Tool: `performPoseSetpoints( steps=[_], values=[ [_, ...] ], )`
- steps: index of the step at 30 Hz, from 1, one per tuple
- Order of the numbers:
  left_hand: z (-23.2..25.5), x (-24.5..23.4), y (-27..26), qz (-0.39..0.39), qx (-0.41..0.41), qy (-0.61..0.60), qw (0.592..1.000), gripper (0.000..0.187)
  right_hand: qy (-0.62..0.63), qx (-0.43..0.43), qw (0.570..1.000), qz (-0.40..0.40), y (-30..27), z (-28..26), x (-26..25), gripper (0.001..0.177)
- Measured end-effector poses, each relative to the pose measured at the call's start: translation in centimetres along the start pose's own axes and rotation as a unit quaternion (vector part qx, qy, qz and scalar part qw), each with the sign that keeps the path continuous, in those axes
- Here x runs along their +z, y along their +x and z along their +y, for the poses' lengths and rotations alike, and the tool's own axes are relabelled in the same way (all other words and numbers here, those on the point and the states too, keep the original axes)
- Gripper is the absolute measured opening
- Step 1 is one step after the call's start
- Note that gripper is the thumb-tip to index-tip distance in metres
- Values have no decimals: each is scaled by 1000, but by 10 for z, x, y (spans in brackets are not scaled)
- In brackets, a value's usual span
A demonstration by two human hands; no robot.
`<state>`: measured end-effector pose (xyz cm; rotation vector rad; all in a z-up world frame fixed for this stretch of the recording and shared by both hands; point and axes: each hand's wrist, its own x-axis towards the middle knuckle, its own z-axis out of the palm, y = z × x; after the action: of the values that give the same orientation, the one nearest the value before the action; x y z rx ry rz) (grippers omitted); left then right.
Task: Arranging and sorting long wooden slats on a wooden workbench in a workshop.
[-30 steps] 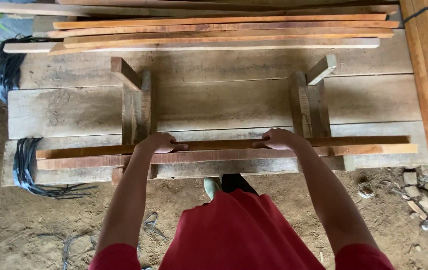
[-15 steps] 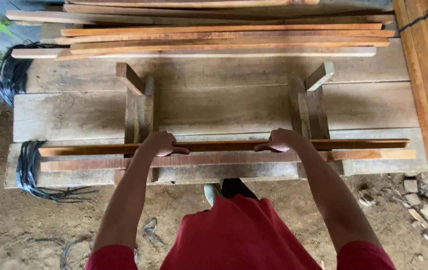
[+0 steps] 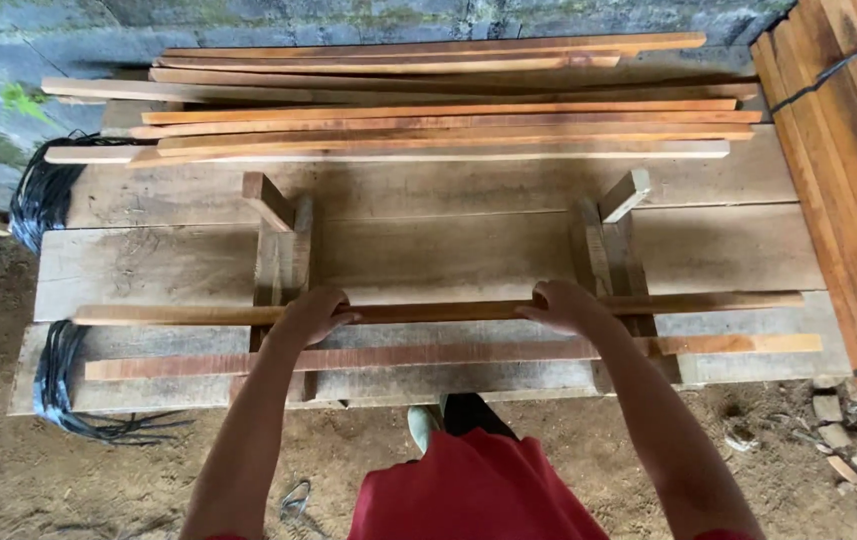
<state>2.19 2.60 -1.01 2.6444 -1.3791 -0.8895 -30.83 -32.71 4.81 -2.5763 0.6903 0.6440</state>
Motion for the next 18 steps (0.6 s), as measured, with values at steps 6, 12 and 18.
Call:
performPoseSetpoints(
  steps=[6,12,18],
  values=[
    [14,-34,-24,-132,1,-15,991,38,41,73,992,-94,-21,-11,-23,58],
    [41,-59,-44,-236,22,16,971,46,15,30,988,-148,36,67,56,39],
    [81,-90,-92,-187,-23,-93,978,59,48,45,997,-40,16,48,52,40]
  ],
)
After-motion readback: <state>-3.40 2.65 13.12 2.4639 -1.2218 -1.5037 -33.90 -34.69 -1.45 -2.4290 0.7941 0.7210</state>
